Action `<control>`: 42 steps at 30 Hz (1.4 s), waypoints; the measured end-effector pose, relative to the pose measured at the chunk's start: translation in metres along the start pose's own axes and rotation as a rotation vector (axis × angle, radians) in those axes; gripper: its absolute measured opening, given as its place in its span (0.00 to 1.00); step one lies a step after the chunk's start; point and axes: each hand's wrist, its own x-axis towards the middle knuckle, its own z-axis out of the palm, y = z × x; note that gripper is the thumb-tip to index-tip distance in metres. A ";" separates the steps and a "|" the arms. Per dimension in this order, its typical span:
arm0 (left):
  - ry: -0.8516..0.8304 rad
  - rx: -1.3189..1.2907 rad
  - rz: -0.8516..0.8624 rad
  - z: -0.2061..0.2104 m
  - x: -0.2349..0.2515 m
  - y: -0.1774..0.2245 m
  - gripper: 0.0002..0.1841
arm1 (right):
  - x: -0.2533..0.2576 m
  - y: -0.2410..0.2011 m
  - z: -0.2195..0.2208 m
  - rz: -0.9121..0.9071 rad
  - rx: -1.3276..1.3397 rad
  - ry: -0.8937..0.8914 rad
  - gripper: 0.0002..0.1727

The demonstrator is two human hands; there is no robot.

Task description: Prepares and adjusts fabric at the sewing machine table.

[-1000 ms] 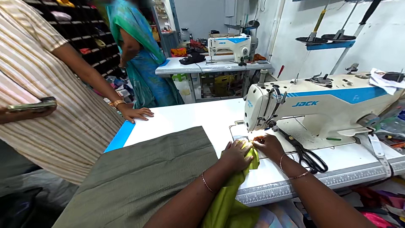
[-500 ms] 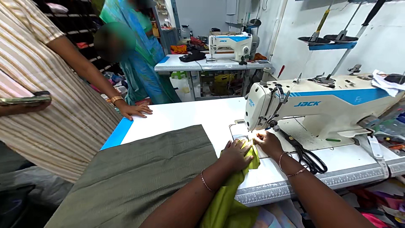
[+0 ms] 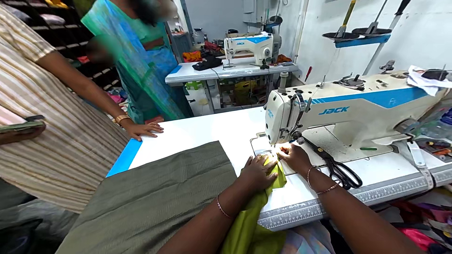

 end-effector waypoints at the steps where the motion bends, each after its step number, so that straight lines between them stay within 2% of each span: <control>1: 0.001 0.004 0.003 0.001 0.002 -0.001 0.29 | 0.000 -0.001 0.000 0.006 -0.007 -0.003 0.11; 9: 0.036 0.003 0.010 0.001 0.007 -0.005 0.28 | -0.002 -0.004 0.002 0.009 -0.022 0.017 0.11; 12: 0.032 0.010 0.015 0.002 0.008 -0.007 0.29 | -0.005 -0.003 0.001 0.063 0.036 0.051 0.10; 14: 0.034 0.003 0.021 0.002 0.008 -0.007 0.29 | -0.013 -0.003 -0.014 0.145 0.162 0.041 0.15; 16: 0.035 -0.002 0.020 0.000 0.008 -0.008 0.29 | -0.028 0.003 -0.042 0.175 0.170 0.089 0.15; 18: 0.026 0.000 0.033 0.002 0.007 -0.008 0.28 | -0.054 0.026 -0.071 0.143 0.037 0.266 0.14; 20: 0.037 -0.009 0.052 0.003 0.006 -0.009 0.26 | -0.073 0.068 -0.102 0.176 -0.177 0.457 0.17; 23: 0.029 -0.013 0.054 0.002 0.006 -0.008 0.26 | -0.090 0.137 -0.131 0.179 -0.321 0.564 0.20; 26: 0.002 -0.024 0.034 -0.001 0.007 -0.007 0.26 | -0.098 0.171 -0.131 0.105 -0.399 0.579 0.23; 29: 0.006 -0.037 0.036 -0.002 0.006 -0.007 0.26 | -0.100 0.169 -0.129 0.095 -0.420 0.578 0.29; 36: -0.015 -0.028 0.030 -0.004 0.002 -0.005 0.26 | -0.095 0.166 -0.126 0.205 -0.428 0.492 0.22; 42: -0.056 -0.010 0.028 -0.007 -0.001 -0.004 0.28 | -0.095 0.162 -0.124 0.232 -0.417 0.488 0.23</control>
